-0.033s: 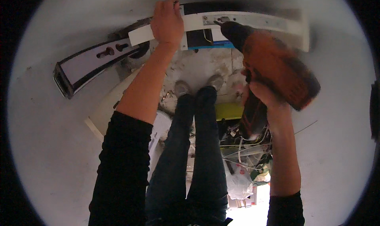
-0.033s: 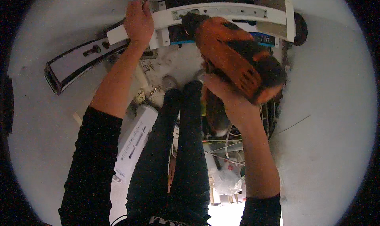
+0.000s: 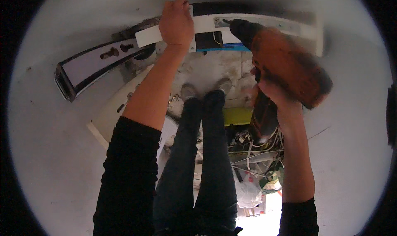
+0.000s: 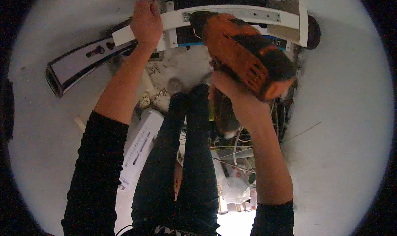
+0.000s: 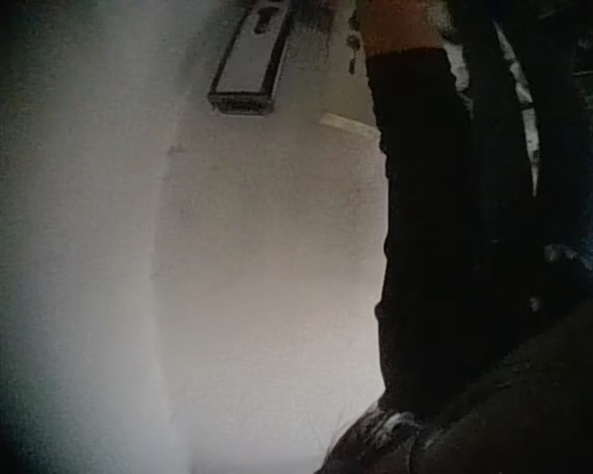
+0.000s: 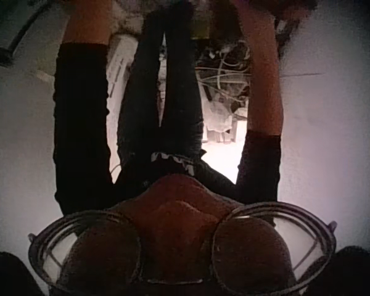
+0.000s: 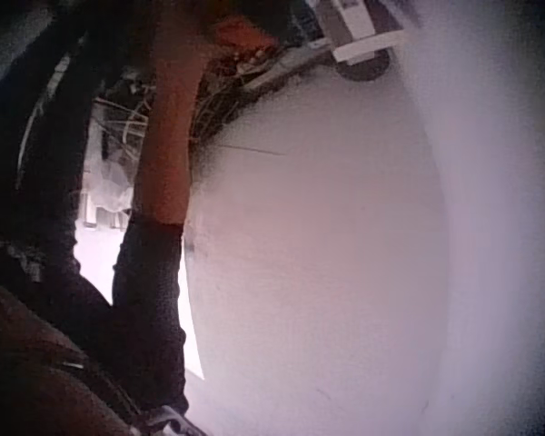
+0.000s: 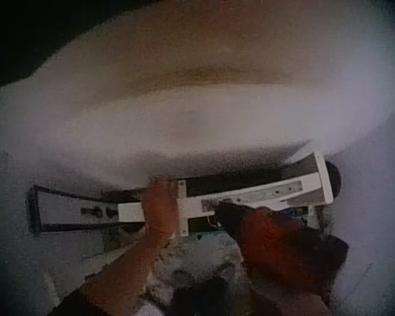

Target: The person assembles a white wall-mounted cabinet using a cordless drill. They position the cabinet against the wall, drill screws into the mounting holes, and secure the unit in place.

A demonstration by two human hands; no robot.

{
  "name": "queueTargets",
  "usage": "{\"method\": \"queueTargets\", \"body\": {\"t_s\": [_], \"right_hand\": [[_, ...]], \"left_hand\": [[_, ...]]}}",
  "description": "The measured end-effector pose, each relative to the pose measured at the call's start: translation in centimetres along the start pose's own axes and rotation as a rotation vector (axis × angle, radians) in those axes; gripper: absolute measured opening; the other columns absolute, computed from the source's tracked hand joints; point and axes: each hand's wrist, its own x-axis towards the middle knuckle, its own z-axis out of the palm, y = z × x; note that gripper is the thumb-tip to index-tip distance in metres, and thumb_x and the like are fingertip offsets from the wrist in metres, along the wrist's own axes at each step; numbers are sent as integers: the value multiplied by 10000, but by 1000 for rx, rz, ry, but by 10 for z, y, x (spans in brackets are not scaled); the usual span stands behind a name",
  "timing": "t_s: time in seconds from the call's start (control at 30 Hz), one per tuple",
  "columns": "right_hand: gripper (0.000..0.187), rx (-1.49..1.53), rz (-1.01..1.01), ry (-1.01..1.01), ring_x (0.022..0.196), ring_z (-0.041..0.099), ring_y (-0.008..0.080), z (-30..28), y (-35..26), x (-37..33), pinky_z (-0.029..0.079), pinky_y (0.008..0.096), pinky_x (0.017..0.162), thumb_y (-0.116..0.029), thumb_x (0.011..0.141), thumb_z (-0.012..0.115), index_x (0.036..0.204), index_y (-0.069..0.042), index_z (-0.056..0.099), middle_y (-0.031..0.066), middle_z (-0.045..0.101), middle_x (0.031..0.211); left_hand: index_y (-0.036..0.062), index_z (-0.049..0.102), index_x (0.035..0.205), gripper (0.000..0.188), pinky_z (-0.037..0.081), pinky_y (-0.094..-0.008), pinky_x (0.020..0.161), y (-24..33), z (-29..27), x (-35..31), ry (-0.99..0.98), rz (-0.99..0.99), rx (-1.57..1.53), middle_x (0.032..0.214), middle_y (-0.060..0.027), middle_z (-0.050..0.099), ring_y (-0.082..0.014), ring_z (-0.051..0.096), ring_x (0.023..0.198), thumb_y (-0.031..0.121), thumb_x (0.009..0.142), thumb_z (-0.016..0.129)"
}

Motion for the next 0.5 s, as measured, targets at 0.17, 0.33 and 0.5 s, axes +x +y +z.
{"method": "queueTargets", "body": {"t_s": [0.17,0.33,0.5], "right_hand": [[312,-42,27,-4,572,552,155,15,-2,19,446,274,528,-158,749,574,1012,4,527,89,571,832],[386,-62,63,74,568,547,161,26,-9,11,440,266,506,-180,744,554,1071,19,505,108,571,903],[395,-33,42,123,584,561,164,35,-11,7,464,270,518,-195,745,563,1073,18,505,107,578,897]], "left_hand": [[124,565,870,96,471,-394,625,-6,5,-5,25,119,97,862,-61,539,-263,560,803,137,777,545],[107,558,868,100,476,-381,633,-8,11,-1,-13,93,118,848,-66,533,-235,552,817,125,770,544],[56,556,980,167,490,-404,689,-14,20,-3,-83,74,156,914,-119,540,-263,531,861,141,838,531]]}}
